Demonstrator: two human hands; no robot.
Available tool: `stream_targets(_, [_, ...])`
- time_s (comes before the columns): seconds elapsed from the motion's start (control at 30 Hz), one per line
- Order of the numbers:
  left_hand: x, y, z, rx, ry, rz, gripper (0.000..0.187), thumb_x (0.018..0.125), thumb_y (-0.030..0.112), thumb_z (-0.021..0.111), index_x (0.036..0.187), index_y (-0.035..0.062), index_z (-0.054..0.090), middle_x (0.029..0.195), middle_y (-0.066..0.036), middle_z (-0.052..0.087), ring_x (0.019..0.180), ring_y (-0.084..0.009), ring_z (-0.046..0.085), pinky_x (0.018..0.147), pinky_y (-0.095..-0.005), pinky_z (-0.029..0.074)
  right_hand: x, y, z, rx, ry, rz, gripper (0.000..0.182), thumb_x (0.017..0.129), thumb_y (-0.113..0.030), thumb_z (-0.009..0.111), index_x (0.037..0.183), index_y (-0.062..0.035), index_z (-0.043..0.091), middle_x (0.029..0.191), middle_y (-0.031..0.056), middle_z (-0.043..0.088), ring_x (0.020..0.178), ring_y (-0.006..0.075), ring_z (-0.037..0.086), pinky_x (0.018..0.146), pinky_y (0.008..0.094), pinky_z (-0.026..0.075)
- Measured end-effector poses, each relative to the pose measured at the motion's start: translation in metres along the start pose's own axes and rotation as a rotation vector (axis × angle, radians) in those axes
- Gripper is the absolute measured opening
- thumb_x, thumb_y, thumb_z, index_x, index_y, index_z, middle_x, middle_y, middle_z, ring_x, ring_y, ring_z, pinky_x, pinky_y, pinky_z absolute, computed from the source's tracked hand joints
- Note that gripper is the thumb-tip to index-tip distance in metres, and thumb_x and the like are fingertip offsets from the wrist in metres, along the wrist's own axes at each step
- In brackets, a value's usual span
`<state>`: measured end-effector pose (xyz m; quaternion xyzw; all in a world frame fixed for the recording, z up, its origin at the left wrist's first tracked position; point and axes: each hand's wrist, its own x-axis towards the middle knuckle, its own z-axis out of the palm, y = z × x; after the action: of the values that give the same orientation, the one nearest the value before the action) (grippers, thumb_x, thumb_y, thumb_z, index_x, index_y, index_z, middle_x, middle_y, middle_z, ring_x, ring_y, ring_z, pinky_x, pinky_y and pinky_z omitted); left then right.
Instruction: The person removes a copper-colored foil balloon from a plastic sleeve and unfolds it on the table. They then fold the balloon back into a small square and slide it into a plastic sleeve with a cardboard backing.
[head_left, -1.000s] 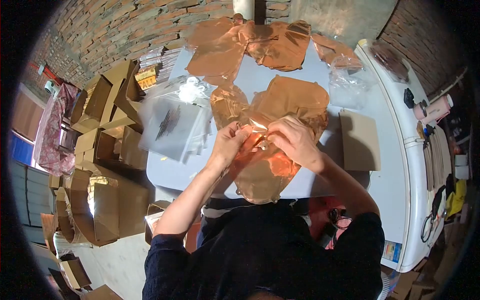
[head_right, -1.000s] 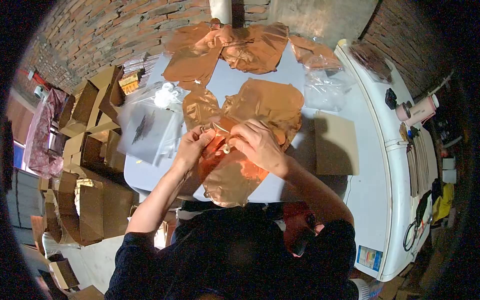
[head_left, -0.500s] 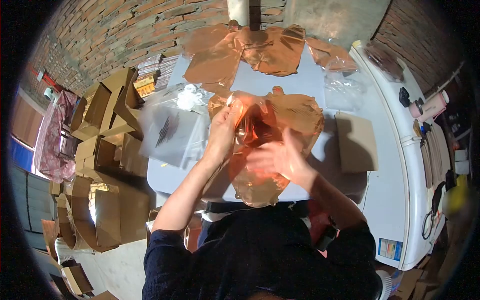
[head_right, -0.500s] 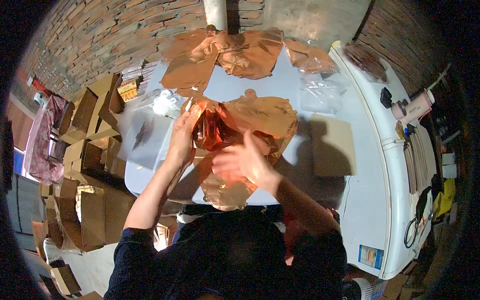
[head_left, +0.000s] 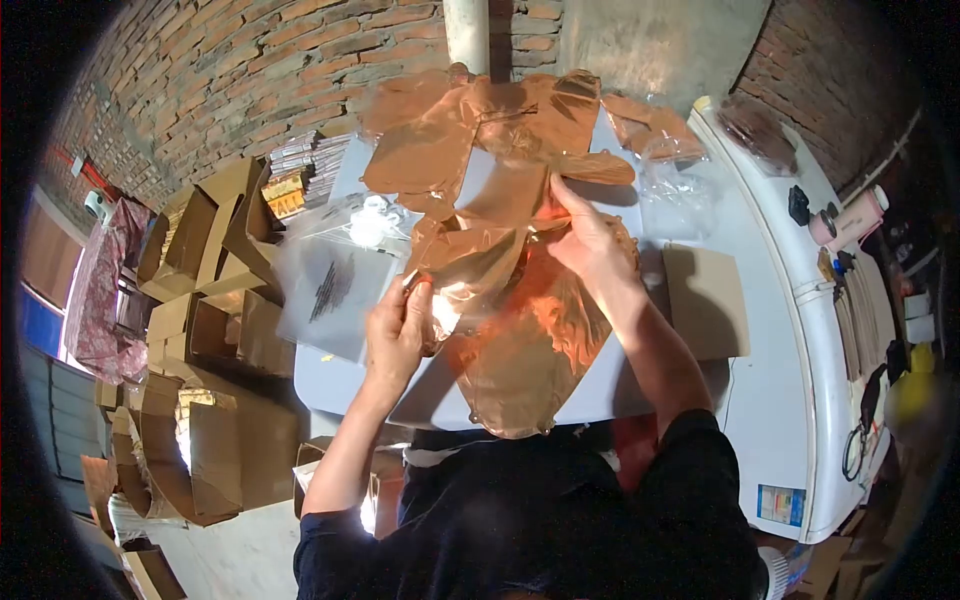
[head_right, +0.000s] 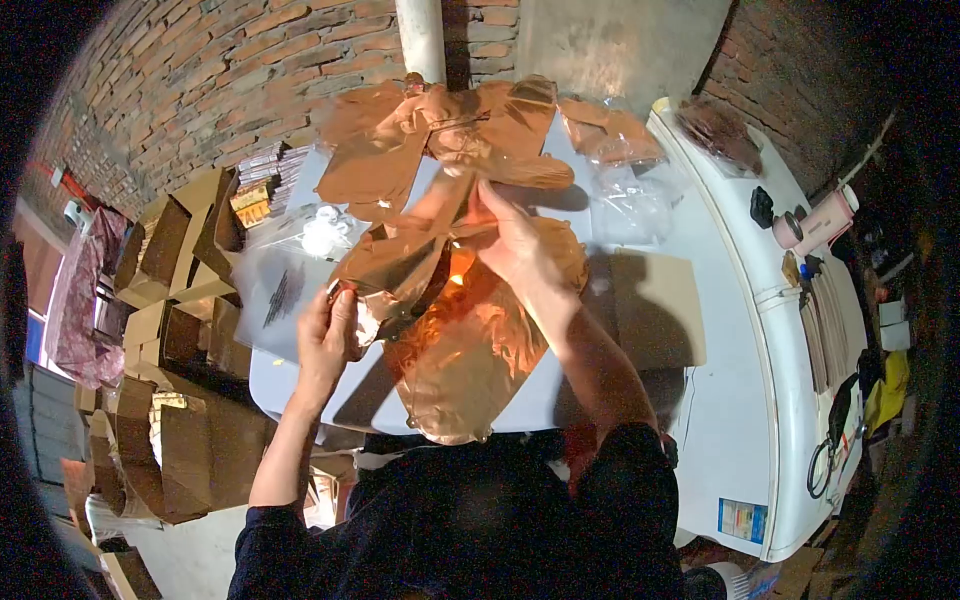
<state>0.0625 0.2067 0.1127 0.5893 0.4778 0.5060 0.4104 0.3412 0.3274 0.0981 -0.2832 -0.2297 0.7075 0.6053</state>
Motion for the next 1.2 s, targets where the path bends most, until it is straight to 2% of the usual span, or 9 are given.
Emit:
stream_targets(0.03, [0.002, -0.003, -0.001, 0.110, -0.001, 0.030, 0.012, 0.107, 0.014, 0.063, 0.108, 0.0029, 0.066, 0.064, -0.001, 0.062, 0.054, -0.0080, 0.056, 0.050, -0.0285, 0.042, -0.012, -0.001, 0.029, 0.046, 0.226, 0.043, 0.024, 0.097, -0.035, 0.079, 0.106, -0.0134, 0.073, 0.099, 0.0019, 0.074, 0.092, 0.0196, 0.069, 0.086, 0.0445, 0.058])
stream_targets(0.17, [0.004, -0.008, -0.012, 0.396, -0.094, 0.236, 0.005, 0.100, 0.005, 0.067, 0.102, 0.0018, 0.065, 0.065, -0.014, 0.065, 0.055, -0.0272, 0.068, 0.053, -0.0353, 0.049, -0.005, 0.012, 0.017, -0.152, -0.042, 0.169, 0.027, 0.093, -0.023, 0.083, 0.114, -0.0105, 0.073, 0.102, 0.0025, 0.075, 0.095, 0.0149, 0.071, 0.079, 0.0386, 0.060])
stream_targets(0.33, [0.012, -0.007, -0.043, 0.379, 0.241, 0.338, 0.020, 0.108, 0.017, 0.063, 0.105, -0.0011, 0.070, 0.067, 0.001, 0.060, 0.060, -0.0055, 0.051, 0.053, -0.0252, 0.040, 0.014, -0.006, 0.011, -0.630, -0.121, 0.004, 0.024, 0.100, -0.015, 0.072, 0.121, -0.0048, 0.068, 0.106, 0.0073, 0.072, 0.084, 0.0155, 0.070, 0.073, 0.0343, 0.061])
stream_targets(0.4, [0.018, -0.016, -0.049, 0.419, 0.305, 0.391, 0.029, 0.110, 0.023, 0.060, 0.099, -0.0014, 0.071, 0.068, 0.005, 0.051, 0.060, -0.0059, 0.040, 0.052, -0.0256, 0.030, 0.037, -0.020, 0.013, -0.611, -0.126, -0.082, 0.026, 0.103, -0.018, 0.068, 0.125, -0.0030, 0.065, 0.111, 0.0083, 0.071, 0.086, 0.0136, 0.067, 0.065, 0.0304, 0.057])
stream_targets(0.6, [0.028, -0.009, -0.036, 0.312, 0.445, 0.440, 0.027, 0.110, 0.018, 0.059, 0.088, 0.0020, 0.061, 0.074, 0.004, 0.049, 0.062, -0.0063, 0.040, 0.054, -0.0263, 0.031, 0.106, -0.064, 0.016, -0.808, 0.083, -0.264, 0.023, 0.105, -0.024, 0.067, 0.120, -0.0069, 0.065, 0.107, 0.0062, 0.071, 0.089, 0.0156, 0.068, 0.070, 0.0336, 0.056])
stream_targets(0.73, [0.038, -0.004, -0.055, -0.102, 0.372, 0.050, 0.024, 0.111, 0.029, 0.056, 0.103, 0.0077, 0.063, 0.068, 0.005, 0.050, 0.049, -0.0004, 0.041, 0.040, -0.0197, 0.029, 0.128, -0.113, -0.001, -0.527, 0.106, -0.363, 0.028, 0.103, -0.024, 0.068, 0.124, -0.0066, 0.060, 0.111, 0.0091, 0.071, 0.091, 0.0237, 0.071, 0.073, 0.0433, 0.062])
stream_targets(0.83, [0.028, 0.013, -0.056, -0.146, 0.370, -0.086, 0.017, 0.113, 0.019, 0.056, 0.106, 0.0057, 0.062, 0.088, 0.006, 0.053, 0.073, -0.0005, 0.043, 0.062, -0.0196, 0.035, 0.168, -0.162, -0.044, -0.455, 0.139, -0.405, 0.036, 0.103, -0.019, 0.067, 0.134, -0.0066, 0.055, 0.117, 0.0091, 0.069, 0.082, 0.0224, 0.071, 0.060, 0.0372, 0.058])
stream_targets(1.0, [0.019, 0.000, -0.078, -0.094, 0.448, 0.117, 0.018, 0.110, 0.015, 0.053, 0.116, 0.0020, 0.064, 0.110, -0.004, 0.066, 0.102, -0.0119, 0.061, 0.094, -0.0289, 0.046, 0.185, -0.207, -0.066, -0.385, 0.393, -0.672, 0.028, 0.102, -0.009, 0.063, 0.129, -0.0096, 0.058, 0.113, 0.0093, 0.069, 0.080, 0.0216, 0.071, 0.062, 0.0409, 0.061])
stream_targets(1.2, [-0.025, -0.009, -0.167, 0.275, 0.620, 0.202, 0.033, 0.107, 0.025, 0.057, 0.130, 0.0022, 0.064, 0.120, -0.007, 0.067, 0.110, -0.0179, 0.062, 0.098, -0.0328, 0.047, 0.219, -0.220, -0.120, -0.516, 0.586, -0.602, 0.028, 0.104, -0.011, 0.059, 0.132, -0.0079, 0.059, 0.114, 0.0096, 0.070, 0.098, 0.0261, 0.071, 0.078, 0.0495, 0.062])
